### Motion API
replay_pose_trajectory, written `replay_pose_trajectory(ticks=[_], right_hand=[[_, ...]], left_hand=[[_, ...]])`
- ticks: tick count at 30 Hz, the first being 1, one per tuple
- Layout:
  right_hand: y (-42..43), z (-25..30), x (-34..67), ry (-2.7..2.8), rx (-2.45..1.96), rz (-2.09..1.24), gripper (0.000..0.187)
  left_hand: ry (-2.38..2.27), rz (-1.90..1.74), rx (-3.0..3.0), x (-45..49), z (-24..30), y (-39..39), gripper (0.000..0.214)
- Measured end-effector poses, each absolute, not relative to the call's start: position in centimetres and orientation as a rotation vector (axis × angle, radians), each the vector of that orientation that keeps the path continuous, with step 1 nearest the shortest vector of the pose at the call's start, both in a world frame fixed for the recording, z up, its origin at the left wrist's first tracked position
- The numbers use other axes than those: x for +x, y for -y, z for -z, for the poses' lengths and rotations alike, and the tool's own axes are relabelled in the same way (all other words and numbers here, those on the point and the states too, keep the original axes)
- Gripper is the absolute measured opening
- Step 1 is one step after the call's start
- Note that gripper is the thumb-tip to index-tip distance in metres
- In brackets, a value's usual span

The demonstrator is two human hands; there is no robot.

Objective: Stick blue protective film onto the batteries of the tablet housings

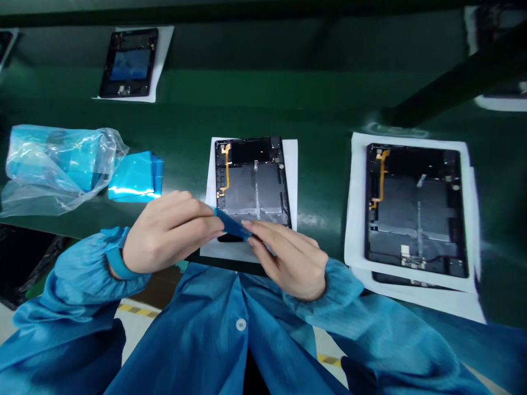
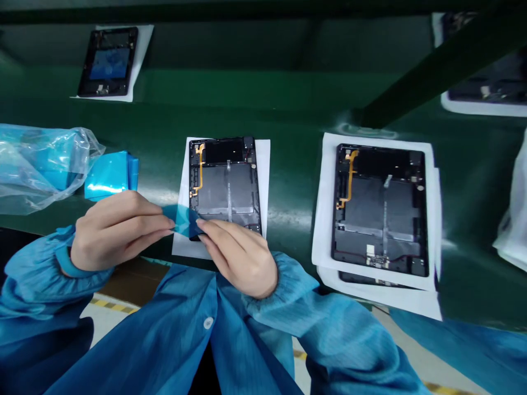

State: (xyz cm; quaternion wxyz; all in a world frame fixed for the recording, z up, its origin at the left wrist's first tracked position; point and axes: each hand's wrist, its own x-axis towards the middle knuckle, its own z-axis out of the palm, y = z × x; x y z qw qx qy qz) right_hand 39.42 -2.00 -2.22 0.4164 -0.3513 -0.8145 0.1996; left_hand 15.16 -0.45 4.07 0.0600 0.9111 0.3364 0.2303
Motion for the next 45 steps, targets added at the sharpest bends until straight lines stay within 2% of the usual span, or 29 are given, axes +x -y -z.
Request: replay_pose_trajectory(ticks=[6,8,11,13,15,19,26,29,33,45], right_hand=[[0.5,1.9,39.5,2.011,-1.065,-0.695,0.010],[-0.5,2.2,39.7,1.972,-1.126,-0.774,0.007],[-2.8,3.4,40.6,1.791,-1.264,-0.964,0.013],[-4.6,4.6,41.6,1.603,-1.353,-1.140,0.021],[-6.2,6.0,42.6,1.449,-1.412,-1.259,0.029],[-7.9,8.1,44.1,1.326,-1.456,-1.323,0.038],[-7.8,7.9,45.0,1.386,-1.479,-1.373,0.019],[-7.1,7.4,45.0,1.457,-1.524,-1.242,0.013],[-6.3,7.2,45.0,1.534,-1.577,-1.083,0.010],[-6.0,6.6,44.6,1.554,-1.641,-1.020,0.011]], left_hand=[[-1.034,-0.702,2.611,15.1,-3.5,-1.5,0.003],[-1.133,-0.756,2.613,14.9,-3.0,-2.3,0.011],[-1.513,-0.965,2.610,14.3,-1.9,-3.6,0.031],[-1.597,-1.021,2.542,14.0,-0.8,-4.4,0.024],[-1.416,-0.913,2.514,13.8,0.8,-5.2,0.010],[-0.980,-0.692,2.524,13.7,4.3,-6.2,0.012],[-0.837,-0.557,2.376,13.1,6.7,-7.1,0.014],[-0.832,-0.512,2.397,13.0,7.0,-7.1,0.018],[-0.819,-0.506,2.417,13.1,7.1,-7.0,0.020],[-0.773,-0.524,2.455,13.1,6.9,-7.1,0.019]])
